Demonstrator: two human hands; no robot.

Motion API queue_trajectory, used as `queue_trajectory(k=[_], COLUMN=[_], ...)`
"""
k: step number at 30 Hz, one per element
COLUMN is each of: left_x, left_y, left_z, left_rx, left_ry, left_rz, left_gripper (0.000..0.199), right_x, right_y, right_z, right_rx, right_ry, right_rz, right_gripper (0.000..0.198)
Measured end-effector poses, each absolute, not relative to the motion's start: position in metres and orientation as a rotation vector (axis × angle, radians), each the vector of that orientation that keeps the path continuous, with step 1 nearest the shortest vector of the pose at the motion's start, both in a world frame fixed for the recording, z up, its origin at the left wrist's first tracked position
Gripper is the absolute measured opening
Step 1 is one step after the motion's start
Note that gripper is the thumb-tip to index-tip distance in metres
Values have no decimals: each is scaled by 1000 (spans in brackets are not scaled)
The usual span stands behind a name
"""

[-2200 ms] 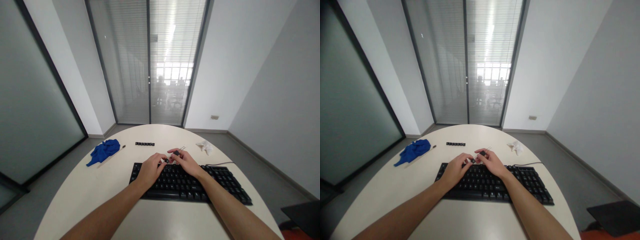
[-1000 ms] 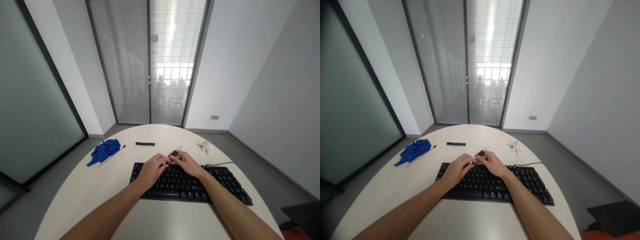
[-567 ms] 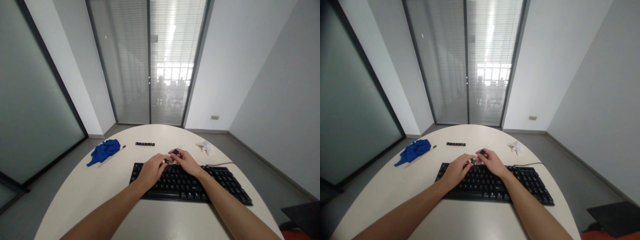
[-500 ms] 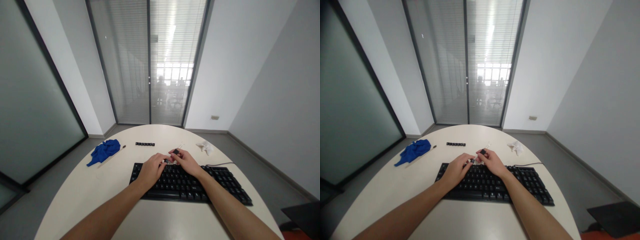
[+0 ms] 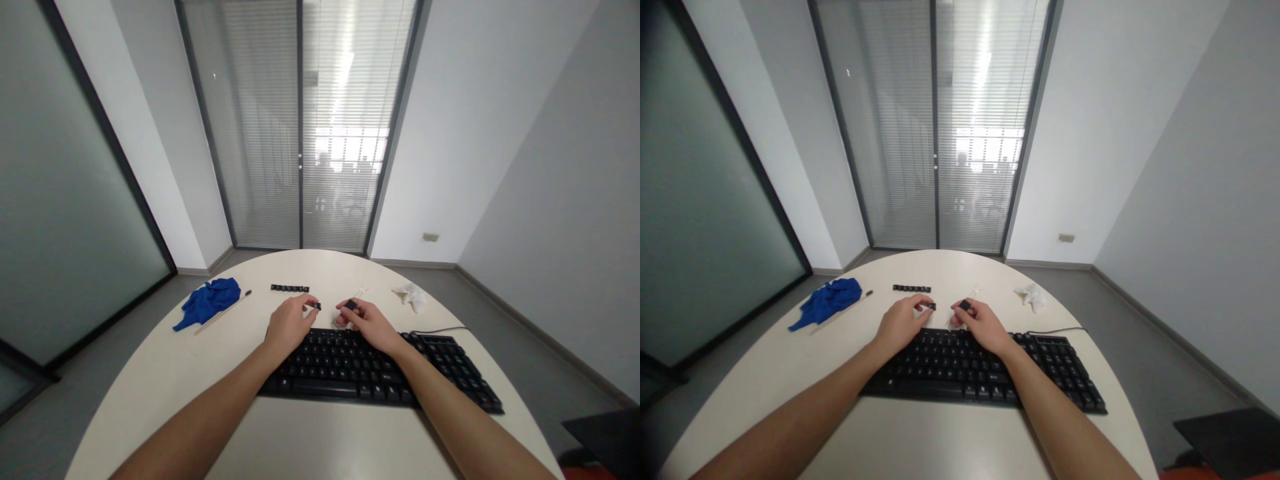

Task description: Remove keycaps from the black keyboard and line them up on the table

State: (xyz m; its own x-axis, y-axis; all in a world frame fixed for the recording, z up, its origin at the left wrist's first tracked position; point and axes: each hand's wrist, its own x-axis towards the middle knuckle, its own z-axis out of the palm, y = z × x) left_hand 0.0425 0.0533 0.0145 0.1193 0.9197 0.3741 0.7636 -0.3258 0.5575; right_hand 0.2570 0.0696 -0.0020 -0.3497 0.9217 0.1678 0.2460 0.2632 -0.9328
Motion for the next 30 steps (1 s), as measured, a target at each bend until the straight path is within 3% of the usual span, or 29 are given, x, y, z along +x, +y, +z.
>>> queue_trajectory(k=[24,30], left_x=[47,47], left_y=[158,158], left_z=[-14,-17], left_rx=[2456,2479], left_ry=[1826,1815], left_rz=[729,737], left_gripper=[13,30], right_x=[258,257], right_y=[68,67], right_z=[0,1], right_rx=[-1064,-1065], right_ry=[-1770,-1770], right_rz=[1142,1135], right_gripper=[42,41])
